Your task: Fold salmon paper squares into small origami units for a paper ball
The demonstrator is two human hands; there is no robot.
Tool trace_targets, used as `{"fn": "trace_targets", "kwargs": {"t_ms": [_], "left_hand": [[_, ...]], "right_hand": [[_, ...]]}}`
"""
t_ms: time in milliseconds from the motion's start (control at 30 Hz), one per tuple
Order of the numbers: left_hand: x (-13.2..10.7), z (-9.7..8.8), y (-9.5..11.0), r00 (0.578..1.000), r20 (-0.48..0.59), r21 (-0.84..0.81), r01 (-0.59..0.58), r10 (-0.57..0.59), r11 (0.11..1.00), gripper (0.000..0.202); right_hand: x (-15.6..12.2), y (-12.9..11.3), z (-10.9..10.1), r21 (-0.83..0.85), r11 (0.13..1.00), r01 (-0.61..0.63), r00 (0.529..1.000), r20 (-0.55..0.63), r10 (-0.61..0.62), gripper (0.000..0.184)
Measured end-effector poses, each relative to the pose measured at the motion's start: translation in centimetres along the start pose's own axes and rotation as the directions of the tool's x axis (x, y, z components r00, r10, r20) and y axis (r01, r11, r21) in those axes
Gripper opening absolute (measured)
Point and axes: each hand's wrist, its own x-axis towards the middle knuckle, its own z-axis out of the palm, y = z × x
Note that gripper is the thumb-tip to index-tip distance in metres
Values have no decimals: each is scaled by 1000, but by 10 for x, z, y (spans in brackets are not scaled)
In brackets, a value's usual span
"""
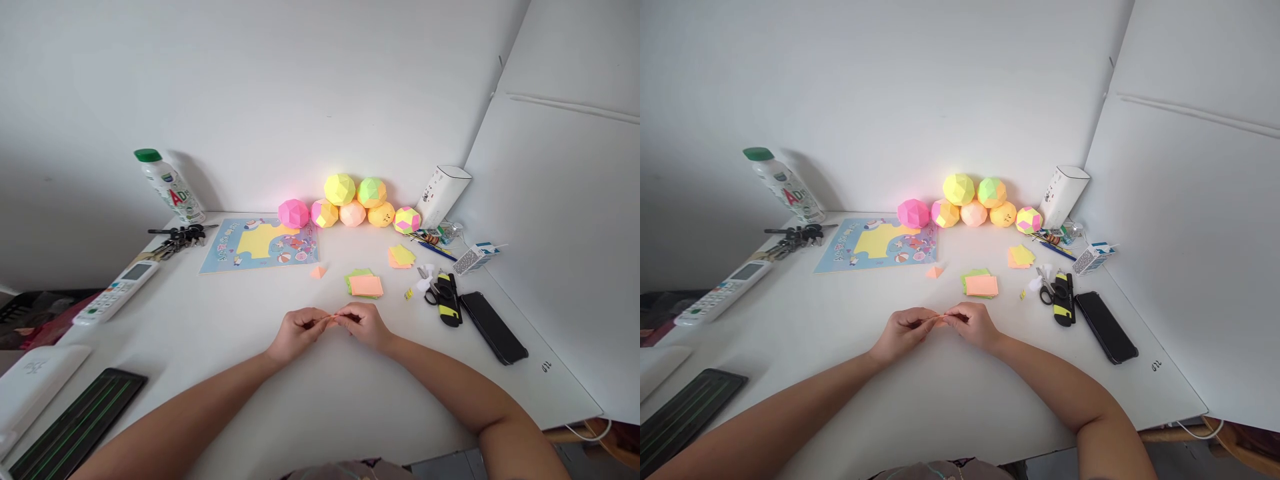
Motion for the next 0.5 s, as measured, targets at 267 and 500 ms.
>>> {"fn": "trace_targets", "kwargs": {"t_ms": [267, 500], "left_hand": [[0, 0, -1, 1000, -5, -3, -11, 11, 1000, 27], [1, 1, 0, 1000, -2, -6, 5, -5, 1000, 28]], "right_hand": [[-1, 4, 1, 21, 1000, -18, 1000, -24, 19, 29], [-1, 4, 0, 10, 1000, -11, 1000, -17, 11, 30]]}}
